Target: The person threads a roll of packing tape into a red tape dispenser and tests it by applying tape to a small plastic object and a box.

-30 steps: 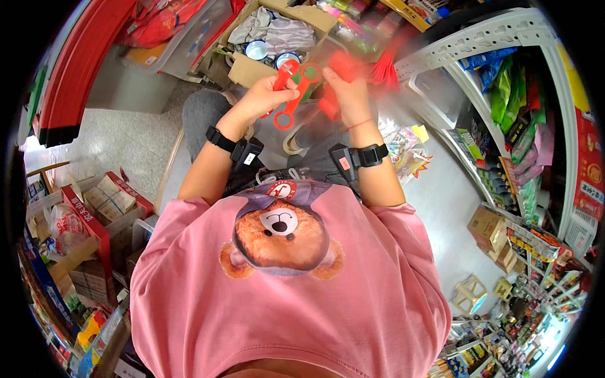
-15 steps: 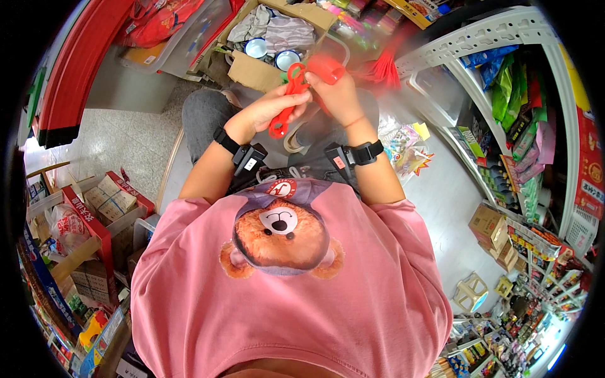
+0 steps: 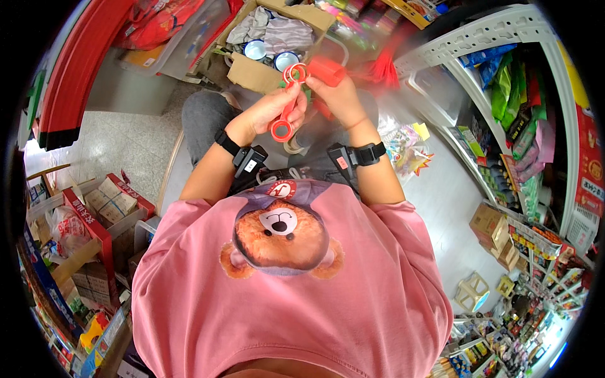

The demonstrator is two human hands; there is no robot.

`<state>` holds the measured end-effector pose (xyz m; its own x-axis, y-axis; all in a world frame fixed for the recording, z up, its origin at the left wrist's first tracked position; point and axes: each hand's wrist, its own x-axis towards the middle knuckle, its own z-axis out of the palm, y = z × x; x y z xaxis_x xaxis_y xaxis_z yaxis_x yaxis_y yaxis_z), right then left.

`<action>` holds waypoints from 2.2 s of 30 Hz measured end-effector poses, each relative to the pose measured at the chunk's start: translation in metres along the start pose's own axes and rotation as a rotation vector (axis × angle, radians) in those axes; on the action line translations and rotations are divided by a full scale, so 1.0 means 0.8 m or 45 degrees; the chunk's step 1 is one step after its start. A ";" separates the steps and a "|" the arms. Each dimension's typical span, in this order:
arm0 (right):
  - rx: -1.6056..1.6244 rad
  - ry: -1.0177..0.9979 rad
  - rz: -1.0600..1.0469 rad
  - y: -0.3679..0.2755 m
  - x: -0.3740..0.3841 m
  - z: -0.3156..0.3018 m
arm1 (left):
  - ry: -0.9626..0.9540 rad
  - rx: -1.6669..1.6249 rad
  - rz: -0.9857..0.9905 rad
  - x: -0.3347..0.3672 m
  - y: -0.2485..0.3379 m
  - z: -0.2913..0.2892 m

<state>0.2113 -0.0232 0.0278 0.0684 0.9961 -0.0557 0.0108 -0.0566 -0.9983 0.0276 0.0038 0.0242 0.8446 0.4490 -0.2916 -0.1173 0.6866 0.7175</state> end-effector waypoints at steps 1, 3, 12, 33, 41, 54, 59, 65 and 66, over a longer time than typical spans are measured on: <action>0.051 0.015 0.007 0.003 -0.001 -0.002 | -0.084 -0.014 0.010 0.000 -0.001 -0.004; 0.153 0.046 0.024 0.005 -0.002 -0.004 | -0.078 0.067 -0.015 0.001 -0.003 -0.005; 0.363 -0.036 0.073 -0.004 -0.004 0.002 | -0.172 0.043 0.056 0.007 -0.010 -0.001; 0.346 0.105 0.142 0.001 -0.001 -0.002 | 0.297 -0.032 0.151 0.007 0.006 -0.010; 0.763 -0.022 0.370 -0.006 -0.008 0.011 | 0.448 0.575 0.397 0.018 0.005 -0.010; 0.847 -0.075 0.341 0.008 -0.008 0.008 | 0.395 0.501 0.346 0.013 0.003 -0.006; 0.833 -0.047 0.344 0.001 -0.012 0.006 | 0.361 0.454 0.253 0.009 0.008 -0.004; 0.756 0.060 0.326 0.019 -0.007 -0.007 | 0.517 0.463 0.470 0.027 -0.014 -0.035; 0.741 0.087 0.313 0.014 -0.008 -0.008 | 0.573 0.472 0.542 0.028 -0.013 -0.039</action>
<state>0.2176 -0.0311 0.0169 0.0632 0.9510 -0.3026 -0.5560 -0.2183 -0.8020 0.0314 0.0241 -0.0093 0.4584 0.8814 -0.1139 -0.1356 0.1960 0.9712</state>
